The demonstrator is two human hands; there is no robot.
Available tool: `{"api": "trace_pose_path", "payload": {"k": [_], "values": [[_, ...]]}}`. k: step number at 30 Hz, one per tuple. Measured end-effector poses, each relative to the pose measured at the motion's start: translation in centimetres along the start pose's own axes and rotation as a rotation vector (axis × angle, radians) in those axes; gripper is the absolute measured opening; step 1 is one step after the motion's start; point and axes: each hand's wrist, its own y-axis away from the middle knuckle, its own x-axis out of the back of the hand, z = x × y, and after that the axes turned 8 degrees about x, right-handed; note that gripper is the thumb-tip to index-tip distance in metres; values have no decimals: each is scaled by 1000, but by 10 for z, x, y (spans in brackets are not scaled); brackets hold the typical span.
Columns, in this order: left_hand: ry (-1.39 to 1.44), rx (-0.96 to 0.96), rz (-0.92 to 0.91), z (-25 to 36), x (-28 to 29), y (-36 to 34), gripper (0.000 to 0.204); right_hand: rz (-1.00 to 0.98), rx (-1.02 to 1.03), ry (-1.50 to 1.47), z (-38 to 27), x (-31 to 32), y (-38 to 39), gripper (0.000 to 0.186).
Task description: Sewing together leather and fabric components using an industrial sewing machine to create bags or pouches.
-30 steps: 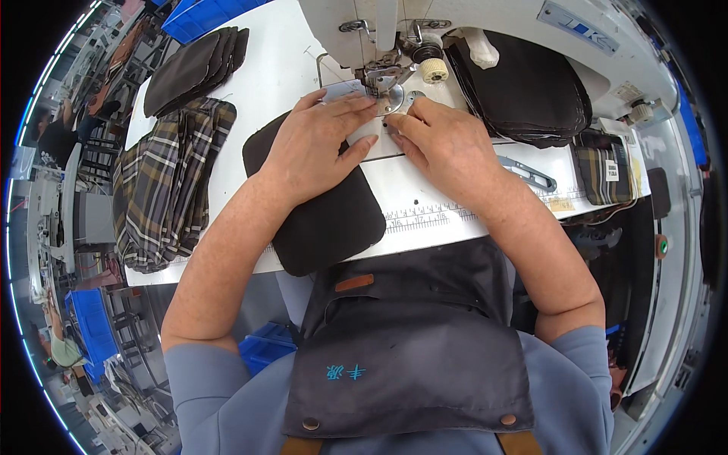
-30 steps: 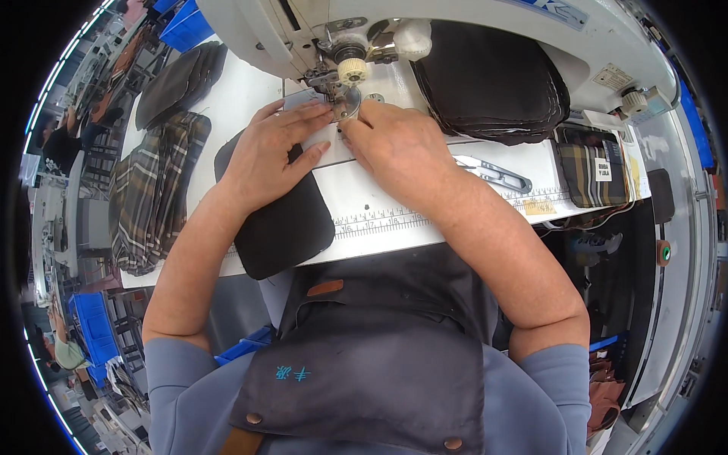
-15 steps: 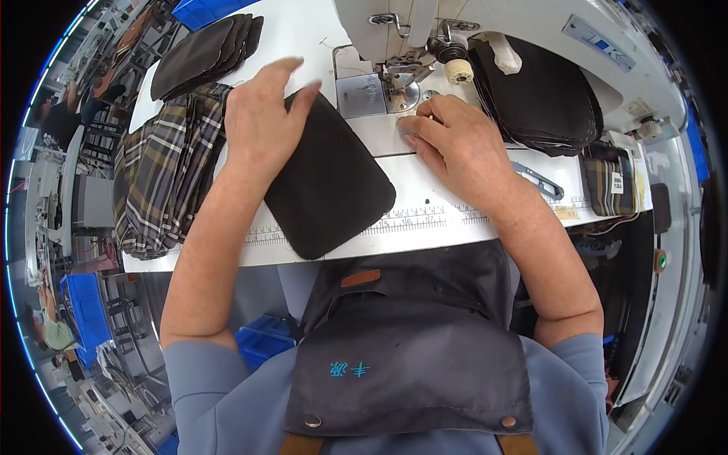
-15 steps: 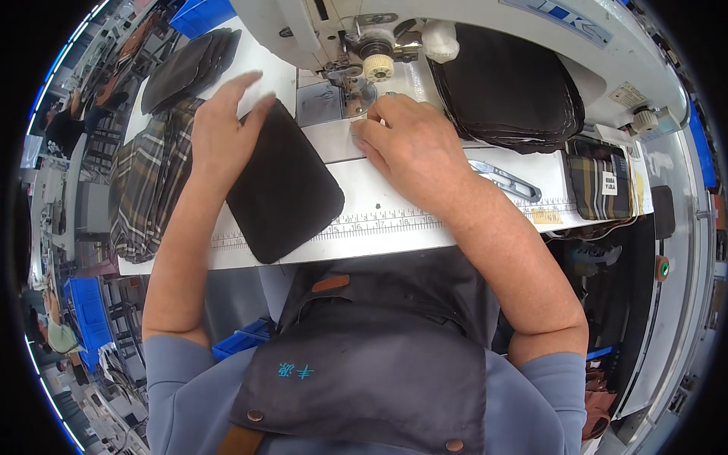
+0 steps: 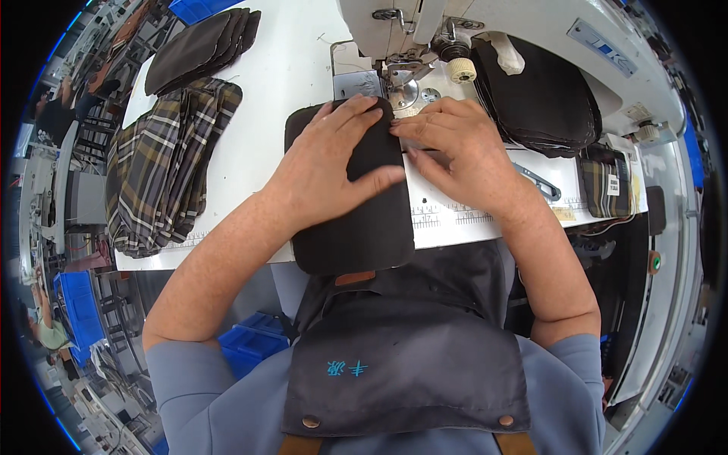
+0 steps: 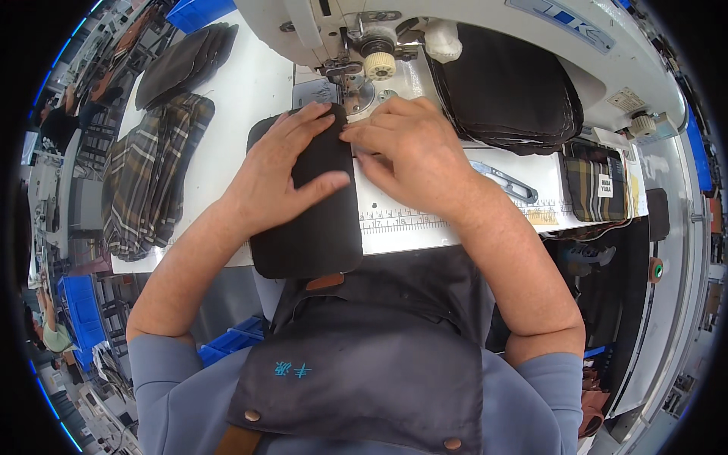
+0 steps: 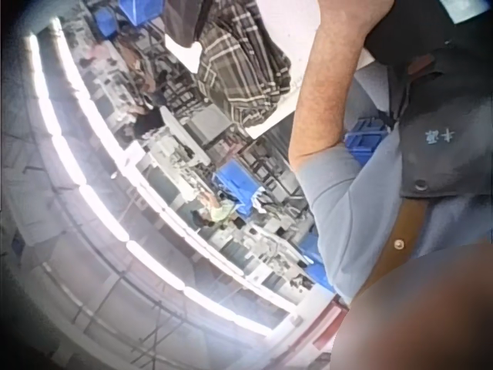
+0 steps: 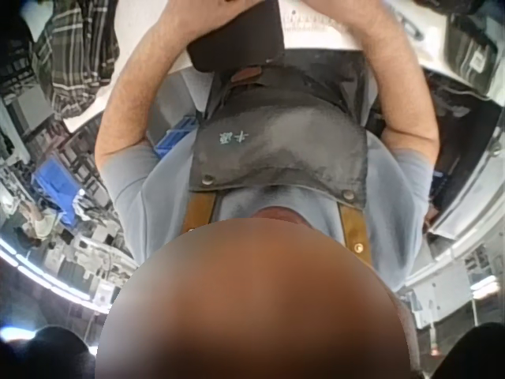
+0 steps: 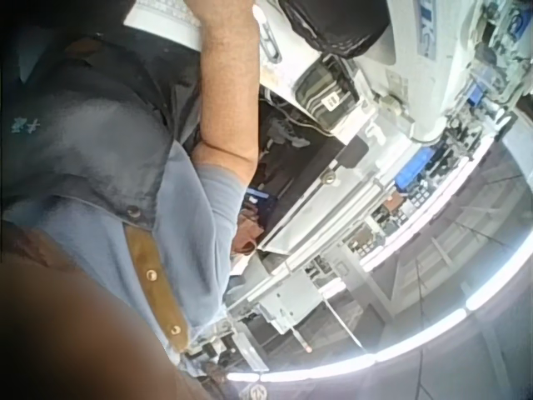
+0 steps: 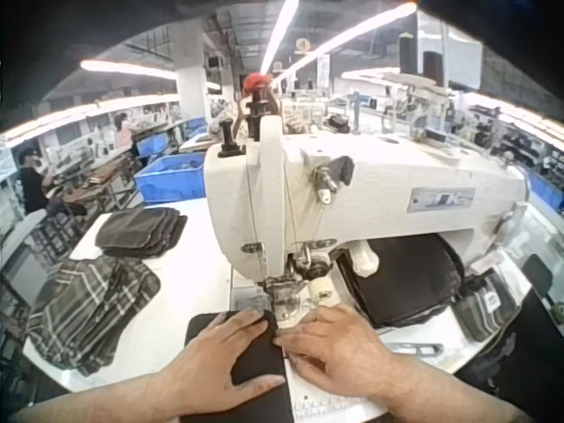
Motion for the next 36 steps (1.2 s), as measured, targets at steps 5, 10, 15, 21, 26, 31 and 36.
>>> {"api": "trace_pose_path", "payload": {"k": [5,10,15,21,26,31,36], "values": [[-258,-161,-219,49,30,46,115,-26,13,27,4,2,-1,23],[-107,-107,-57,36,16,87,57,-42,40,-58,0,0,-7,32],[1107,516,250,23,53,88,43,130,0,-306,-3,-5,-10,26],[1503,538,179,6,69,99,41,40,-175,-598,-19,12,-14,18],[1469,521,177,9,69,100,42,90,-170,-623,-20,6,-8,16],[1456,484,159,10,69,103,44,59,-157,-620,-21,10,-8,14],[1351,428,127,6,67,107,49,103,-116,-537,-20,9,-5,12]]}}
